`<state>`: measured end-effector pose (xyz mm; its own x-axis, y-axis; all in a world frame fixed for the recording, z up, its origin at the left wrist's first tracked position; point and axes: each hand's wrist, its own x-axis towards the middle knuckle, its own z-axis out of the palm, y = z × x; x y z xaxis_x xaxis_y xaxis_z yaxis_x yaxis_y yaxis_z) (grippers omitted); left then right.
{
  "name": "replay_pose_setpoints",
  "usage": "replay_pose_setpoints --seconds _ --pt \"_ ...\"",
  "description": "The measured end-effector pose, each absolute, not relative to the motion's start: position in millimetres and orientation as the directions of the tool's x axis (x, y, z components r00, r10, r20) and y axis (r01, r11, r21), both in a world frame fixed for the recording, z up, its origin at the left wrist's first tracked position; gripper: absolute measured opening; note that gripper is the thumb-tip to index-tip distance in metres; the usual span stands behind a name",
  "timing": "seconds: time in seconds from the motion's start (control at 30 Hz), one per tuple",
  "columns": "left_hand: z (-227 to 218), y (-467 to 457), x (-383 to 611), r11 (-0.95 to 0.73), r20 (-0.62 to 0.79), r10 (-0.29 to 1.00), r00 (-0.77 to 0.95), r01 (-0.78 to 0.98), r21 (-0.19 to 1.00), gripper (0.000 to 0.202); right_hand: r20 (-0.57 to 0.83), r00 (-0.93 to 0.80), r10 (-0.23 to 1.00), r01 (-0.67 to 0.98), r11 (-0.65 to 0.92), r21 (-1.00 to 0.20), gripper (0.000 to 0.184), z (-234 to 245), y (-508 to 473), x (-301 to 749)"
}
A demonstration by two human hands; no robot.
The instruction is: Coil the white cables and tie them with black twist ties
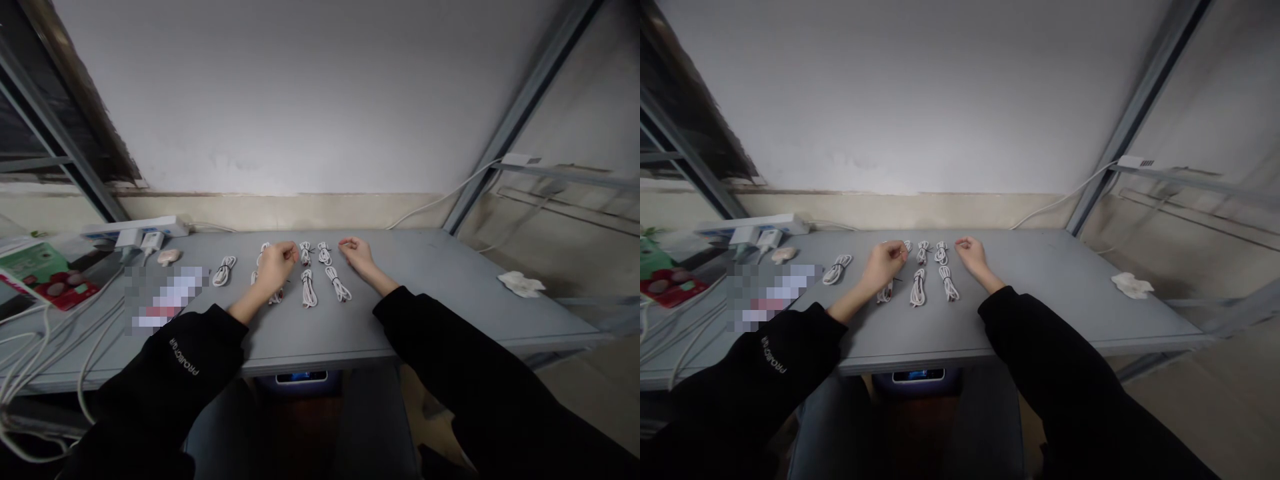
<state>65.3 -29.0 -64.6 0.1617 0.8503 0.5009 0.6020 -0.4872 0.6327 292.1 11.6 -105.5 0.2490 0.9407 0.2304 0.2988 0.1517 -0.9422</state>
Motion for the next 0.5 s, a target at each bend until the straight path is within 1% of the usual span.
replay_pose_setpoints --seconds 0.07,0.23,0.5 --pt "-64.4 -29.3 65.6 -0.466 0.493 0.860 0.134 0.603 0.648 0.017 0.229 0.249 0.941 0.293 0.152 -0.944 0.014 -104.7 10.6 291.5" --pt "-62.0 -31.6 66.4 -0.454 0.483 0.865 0.134 0.618 0.642 0.017 0.224 0.256 0.940 0.292 0.145 -0.945 0.012 -103.3 9.9 290.2" --pt "-55.4 -37.6 67.4 -0.357 0.428 0.901 0.076 0.690 0.630 0.014 0.230 0.249 0.941 0.280 0.157 -0.947 0.011 -104.7 10.9 289.7"
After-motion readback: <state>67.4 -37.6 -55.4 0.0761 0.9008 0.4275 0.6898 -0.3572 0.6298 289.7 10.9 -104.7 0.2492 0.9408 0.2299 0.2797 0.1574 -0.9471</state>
